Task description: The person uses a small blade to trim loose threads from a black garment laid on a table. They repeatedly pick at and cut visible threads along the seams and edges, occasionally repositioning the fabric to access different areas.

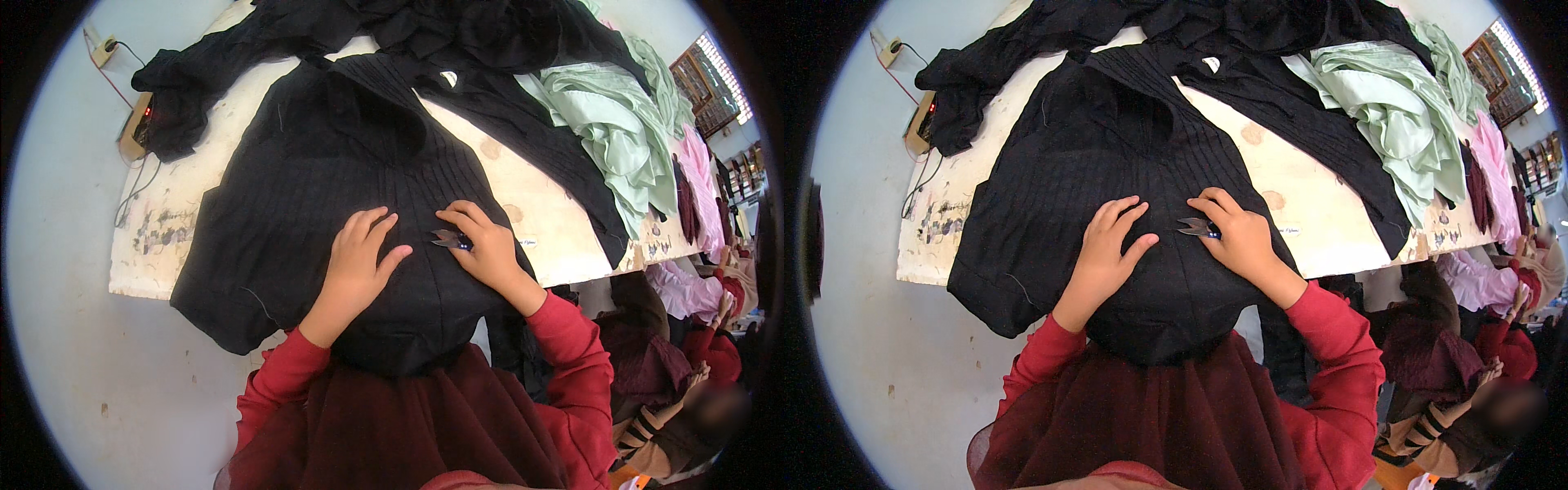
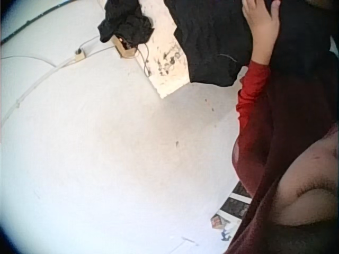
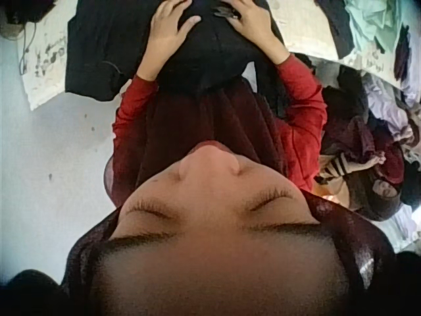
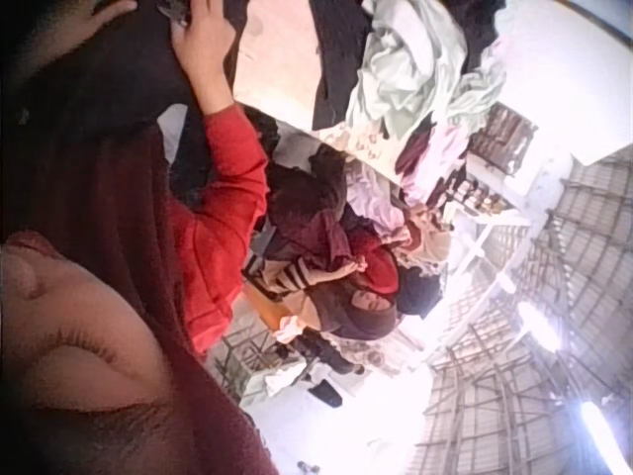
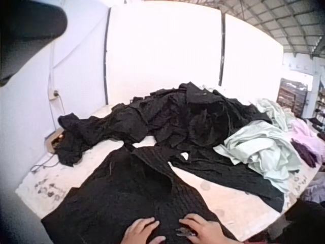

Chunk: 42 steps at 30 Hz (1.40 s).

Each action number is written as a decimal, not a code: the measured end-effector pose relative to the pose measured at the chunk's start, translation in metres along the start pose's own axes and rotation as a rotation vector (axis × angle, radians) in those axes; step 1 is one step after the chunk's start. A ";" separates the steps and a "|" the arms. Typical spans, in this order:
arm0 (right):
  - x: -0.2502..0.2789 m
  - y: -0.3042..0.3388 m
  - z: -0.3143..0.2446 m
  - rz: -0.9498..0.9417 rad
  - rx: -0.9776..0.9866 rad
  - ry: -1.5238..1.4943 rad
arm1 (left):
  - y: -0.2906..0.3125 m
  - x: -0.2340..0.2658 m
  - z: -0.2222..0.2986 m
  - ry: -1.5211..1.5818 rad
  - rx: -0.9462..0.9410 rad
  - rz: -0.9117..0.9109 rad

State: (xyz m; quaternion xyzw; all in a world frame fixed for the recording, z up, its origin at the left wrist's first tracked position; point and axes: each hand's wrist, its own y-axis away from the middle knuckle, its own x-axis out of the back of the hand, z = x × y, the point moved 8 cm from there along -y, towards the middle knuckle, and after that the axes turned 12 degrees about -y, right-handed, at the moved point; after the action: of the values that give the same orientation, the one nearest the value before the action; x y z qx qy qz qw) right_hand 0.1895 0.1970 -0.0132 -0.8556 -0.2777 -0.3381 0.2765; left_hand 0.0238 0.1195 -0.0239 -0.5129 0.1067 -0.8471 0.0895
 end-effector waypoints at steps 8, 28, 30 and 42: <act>0.000 -0.001 -0.001 0.050 0.070 0.018 | -0.005 -0.002 0.009 -0.098 -0.018 0.121; -0.005 -0.018 -0.032 -0.095 -0.113 -0.198 | -0.004 0.008 -0.024 0.399 0.163 0.251; -0.005 -0.019 -0.028 -0.105 -0.152 -0.178 | -0.004 0.012 -0.023 0.432 0.118 0.269; -0.008 -0.015 -0.008 -0.035 -0.267 -0.384 | -0.003 0.000 -0.017 0.193 0.074 0.185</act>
State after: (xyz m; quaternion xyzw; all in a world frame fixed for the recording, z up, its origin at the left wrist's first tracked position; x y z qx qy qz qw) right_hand 0.1711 0.1997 -0.0097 -0.9283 -0.2927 -0.2077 0.0974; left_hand 0.0086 0.1233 -0.0306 -0.4134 0.1305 -0.8839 0.1752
